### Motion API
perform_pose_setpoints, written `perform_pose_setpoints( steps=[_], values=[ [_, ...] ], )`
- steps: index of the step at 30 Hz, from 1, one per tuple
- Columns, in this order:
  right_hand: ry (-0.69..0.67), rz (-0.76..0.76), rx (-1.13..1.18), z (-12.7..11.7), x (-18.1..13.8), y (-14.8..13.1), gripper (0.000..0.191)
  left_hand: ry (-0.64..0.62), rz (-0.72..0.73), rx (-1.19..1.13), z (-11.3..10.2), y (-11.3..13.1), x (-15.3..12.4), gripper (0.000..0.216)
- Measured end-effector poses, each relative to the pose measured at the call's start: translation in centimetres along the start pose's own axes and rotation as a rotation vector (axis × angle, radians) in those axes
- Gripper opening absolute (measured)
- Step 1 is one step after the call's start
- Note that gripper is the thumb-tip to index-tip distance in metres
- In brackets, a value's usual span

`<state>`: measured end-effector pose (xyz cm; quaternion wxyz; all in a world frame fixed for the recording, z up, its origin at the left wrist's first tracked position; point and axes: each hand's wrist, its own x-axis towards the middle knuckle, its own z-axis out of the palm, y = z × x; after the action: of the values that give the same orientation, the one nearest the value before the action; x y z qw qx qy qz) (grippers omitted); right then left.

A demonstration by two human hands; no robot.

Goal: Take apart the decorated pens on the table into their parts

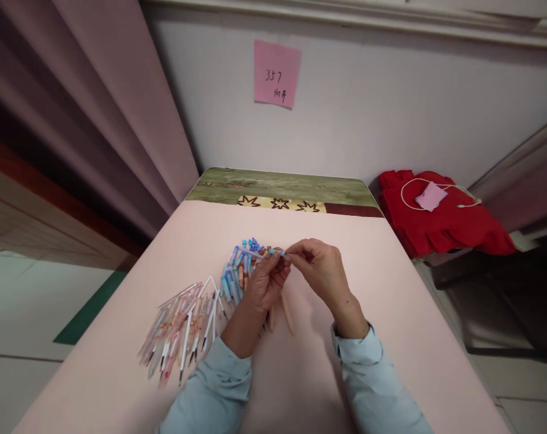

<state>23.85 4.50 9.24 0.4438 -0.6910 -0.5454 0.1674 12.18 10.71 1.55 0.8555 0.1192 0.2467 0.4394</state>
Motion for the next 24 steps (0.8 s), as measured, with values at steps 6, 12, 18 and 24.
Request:
perform_pose_setpoints(
  steps=[6, 12, 18, 24],
  values=[
    [0.007, 0.014, 0.020, 0.1, 0.0, -0.1, 0.006, -0.018, 0.002, -0.036, 0.0, 0.0, 0.1, 0.008],
    [0.027, -0.010, 0.062, -0.1, 0.0, 0.4, 0.009, 0.006, -0.010, -0.037, 0.1, 0.2, -0.1, 0.005],
    [0.140, 0.043, 0.087, -2.1, 0.4, 1.8, 0.013, 0.027, -0.044, -0.028, 0.6, 0.6, -0.5, 0.009],
    [0.185, 0.163, -0.162, -6.4, 0.2, 3.5, 0.019, 0.023, -0.052, -0.053, 0.6, 0.7, -0.3, 0.011]
  ],
)
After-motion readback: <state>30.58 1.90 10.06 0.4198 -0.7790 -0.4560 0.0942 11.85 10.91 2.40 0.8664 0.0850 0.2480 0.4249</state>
